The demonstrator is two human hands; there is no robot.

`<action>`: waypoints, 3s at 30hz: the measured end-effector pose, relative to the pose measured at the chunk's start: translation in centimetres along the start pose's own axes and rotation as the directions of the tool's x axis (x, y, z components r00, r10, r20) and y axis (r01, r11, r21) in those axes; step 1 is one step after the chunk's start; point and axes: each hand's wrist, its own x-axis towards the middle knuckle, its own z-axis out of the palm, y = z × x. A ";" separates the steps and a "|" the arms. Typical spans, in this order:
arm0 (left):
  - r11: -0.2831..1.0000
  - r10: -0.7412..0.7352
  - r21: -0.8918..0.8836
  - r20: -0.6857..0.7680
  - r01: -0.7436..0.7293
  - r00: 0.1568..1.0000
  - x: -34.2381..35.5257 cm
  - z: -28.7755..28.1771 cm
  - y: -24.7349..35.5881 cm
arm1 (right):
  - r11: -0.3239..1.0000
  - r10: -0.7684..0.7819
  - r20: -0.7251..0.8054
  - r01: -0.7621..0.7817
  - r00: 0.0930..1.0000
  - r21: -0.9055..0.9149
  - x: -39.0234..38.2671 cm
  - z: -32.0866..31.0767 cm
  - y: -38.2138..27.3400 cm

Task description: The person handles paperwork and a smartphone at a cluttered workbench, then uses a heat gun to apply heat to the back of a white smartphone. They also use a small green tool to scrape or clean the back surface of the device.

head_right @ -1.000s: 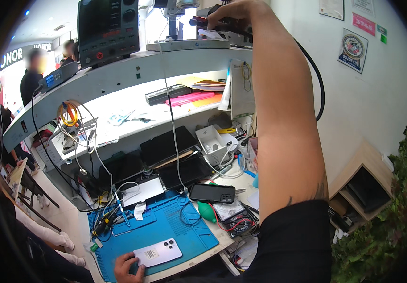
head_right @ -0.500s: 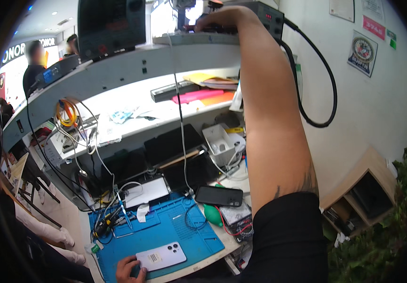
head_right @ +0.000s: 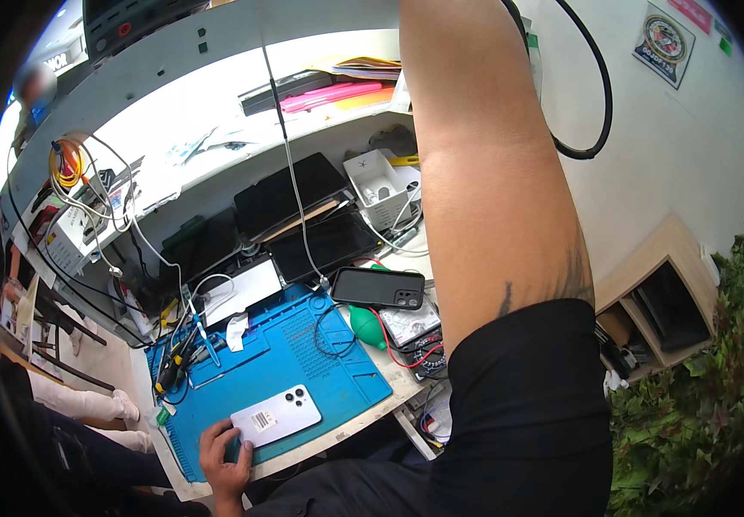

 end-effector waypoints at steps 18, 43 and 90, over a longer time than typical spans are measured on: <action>0.998 -0.009 -0.056 -0.033 0.008 0.999 -0.5 -0.9 0.0 | 0.954 -0.093 -0.253 0.013 0.963 -0.301 0.0 -4.9 -1.6; 0.996 0.069 -0.063 0.015 -0.068 0.998 -1.1 -0.5 -1.2 | 0.996 0.053 -0.307 -0.070 0.950 -0.047 -15.1 -14.7 -0.6; 0.985 0.018 -0.172 -0.089 -0.033 0.996 -0.9 -1.7 -1.3 | 0.953 0.068 -0.197 -0.005 0.978 0.304 -6.9 33.0 -15.6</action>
